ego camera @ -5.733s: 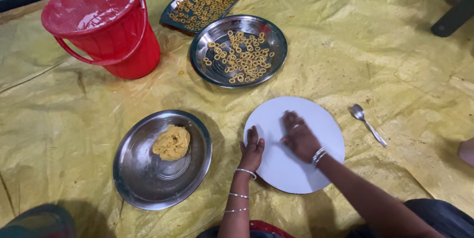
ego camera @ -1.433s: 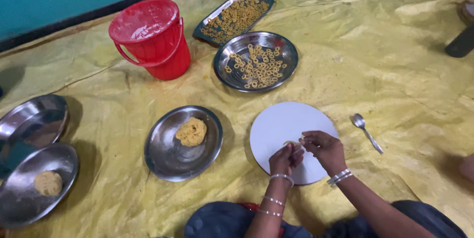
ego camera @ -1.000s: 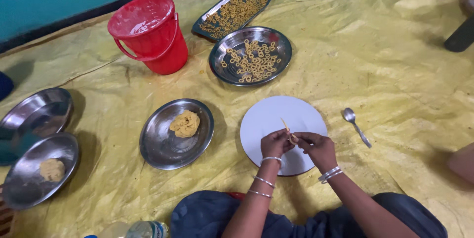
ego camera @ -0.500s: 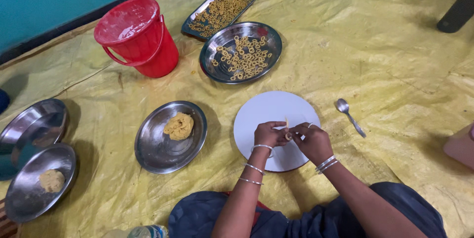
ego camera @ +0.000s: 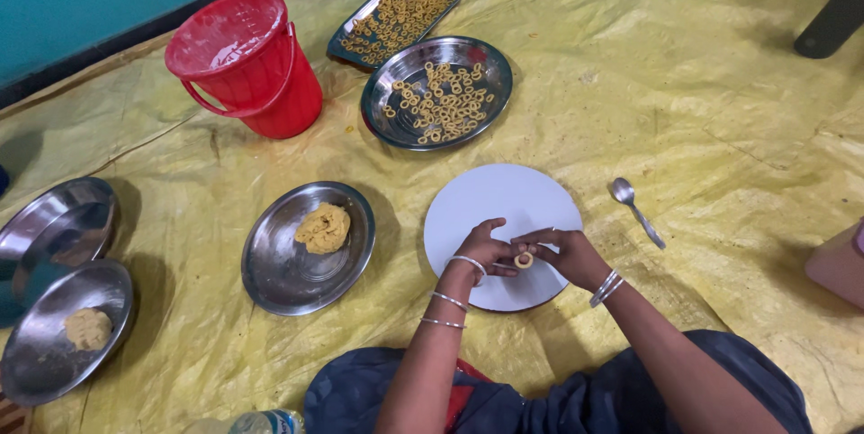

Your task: The person sits on a yellow tarp and shapes small pieces of yellow dough into thin strips and ring shapes using their hands. They roll the dough on a white circular board and place the finished rings into a metal tray.

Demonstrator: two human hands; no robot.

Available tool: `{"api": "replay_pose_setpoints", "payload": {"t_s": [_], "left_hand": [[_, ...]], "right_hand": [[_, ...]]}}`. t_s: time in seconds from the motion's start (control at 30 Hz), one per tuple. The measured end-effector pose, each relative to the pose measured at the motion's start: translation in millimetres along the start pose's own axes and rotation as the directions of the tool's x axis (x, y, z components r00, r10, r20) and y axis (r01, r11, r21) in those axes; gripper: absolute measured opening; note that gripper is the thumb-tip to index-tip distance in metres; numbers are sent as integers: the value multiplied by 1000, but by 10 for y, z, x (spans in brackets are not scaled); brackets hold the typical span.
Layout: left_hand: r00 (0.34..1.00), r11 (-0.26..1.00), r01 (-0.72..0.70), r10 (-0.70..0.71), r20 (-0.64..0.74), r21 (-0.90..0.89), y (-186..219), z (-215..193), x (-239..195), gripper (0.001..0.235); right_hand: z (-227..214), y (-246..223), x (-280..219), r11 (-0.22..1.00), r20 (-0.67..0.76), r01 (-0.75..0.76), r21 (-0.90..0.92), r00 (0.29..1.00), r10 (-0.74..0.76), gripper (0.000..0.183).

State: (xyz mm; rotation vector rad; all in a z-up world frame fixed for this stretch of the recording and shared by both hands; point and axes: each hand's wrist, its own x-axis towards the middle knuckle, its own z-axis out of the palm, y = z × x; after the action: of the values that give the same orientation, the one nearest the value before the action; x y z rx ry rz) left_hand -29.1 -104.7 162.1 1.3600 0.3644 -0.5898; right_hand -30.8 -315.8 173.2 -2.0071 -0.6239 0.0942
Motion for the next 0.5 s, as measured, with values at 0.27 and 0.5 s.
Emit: {"api": "replay_pose_setpoints", "payload": {"t_s": [0.27, 0.5], "left_hand": [[991, 986, 120, -127, 49, 117, -74, -94, 35, 86], [977, 848, 167, -210, 30, 502, -174, -432, 335, 55]], "right_hand": [[36, 83, -18, 978, 105, 56, -203, 994, -36, 14], [-44, 167, -50, 978, 190, -136, -158, 968, 165, 16]]}}
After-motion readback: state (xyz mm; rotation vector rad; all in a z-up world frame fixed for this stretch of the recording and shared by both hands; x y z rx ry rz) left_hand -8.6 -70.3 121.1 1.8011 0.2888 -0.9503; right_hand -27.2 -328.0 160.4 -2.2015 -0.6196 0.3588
